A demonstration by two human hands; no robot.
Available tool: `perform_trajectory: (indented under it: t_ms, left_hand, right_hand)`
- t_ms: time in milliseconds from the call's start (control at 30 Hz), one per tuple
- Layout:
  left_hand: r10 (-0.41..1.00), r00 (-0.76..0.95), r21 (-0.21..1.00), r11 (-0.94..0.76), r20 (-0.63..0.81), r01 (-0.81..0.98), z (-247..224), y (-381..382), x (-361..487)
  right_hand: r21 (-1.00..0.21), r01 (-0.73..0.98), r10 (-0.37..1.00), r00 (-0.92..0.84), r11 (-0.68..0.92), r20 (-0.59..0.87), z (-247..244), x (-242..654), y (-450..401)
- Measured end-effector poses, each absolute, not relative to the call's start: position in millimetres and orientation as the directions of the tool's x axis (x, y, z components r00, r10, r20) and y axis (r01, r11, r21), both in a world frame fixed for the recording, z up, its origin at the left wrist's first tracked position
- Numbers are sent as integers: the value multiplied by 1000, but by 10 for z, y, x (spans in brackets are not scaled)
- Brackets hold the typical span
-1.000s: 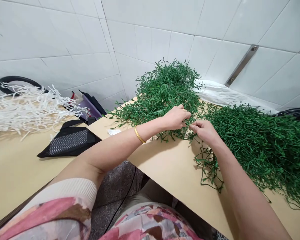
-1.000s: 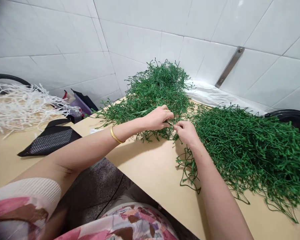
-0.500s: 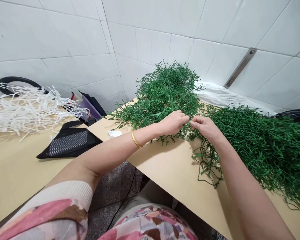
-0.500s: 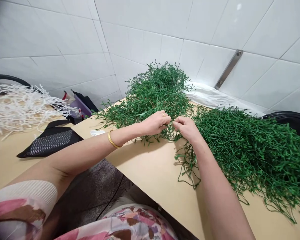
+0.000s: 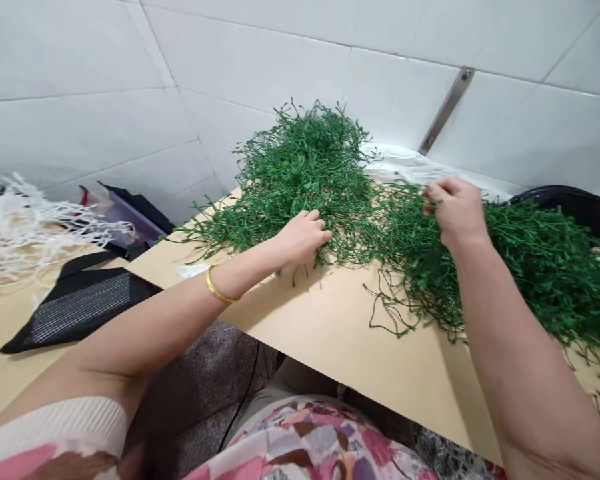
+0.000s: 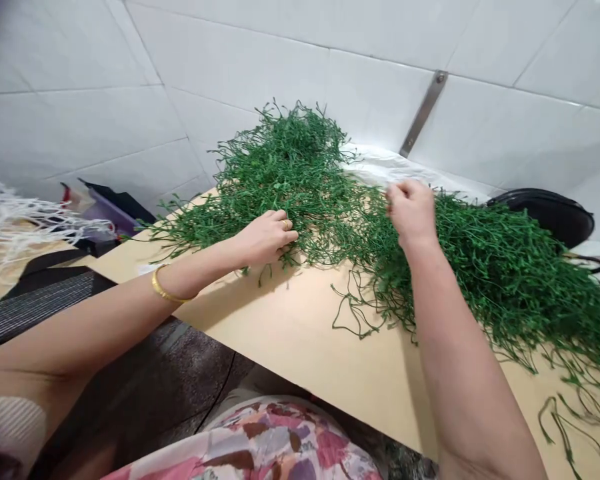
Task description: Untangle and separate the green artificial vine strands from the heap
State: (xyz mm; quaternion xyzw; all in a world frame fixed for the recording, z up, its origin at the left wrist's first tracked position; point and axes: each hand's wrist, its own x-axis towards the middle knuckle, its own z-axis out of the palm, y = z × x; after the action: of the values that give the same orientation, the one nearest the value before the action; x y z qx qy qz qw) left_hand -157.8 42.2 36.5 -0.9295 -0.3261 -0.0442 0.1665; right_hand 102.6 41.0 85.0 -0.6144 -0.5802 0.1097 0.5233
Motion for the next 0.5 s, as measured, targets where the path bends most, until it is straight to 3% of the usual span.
perform_trajectory:
  t_ms: [100, 267, 500]
  left_hand:
    - [573, 779, -291, -723, 253, 626, 515, 135, -1318]
    - [354, 902, -289, -861, 247, 418, 275, -32, -1053]
    - [500, 819, -290, -769, 282, 570, -85, 533, -908]
  right_hand:
    - [-779, 533, 844, 203, 331, 497, 985, 739, 283]
    - [-681, 525, 708, 191, 512, 680, 1262, 613, -37]
    - [-689, 522, 724, 181, 503, 665, 1515, 967, -742]
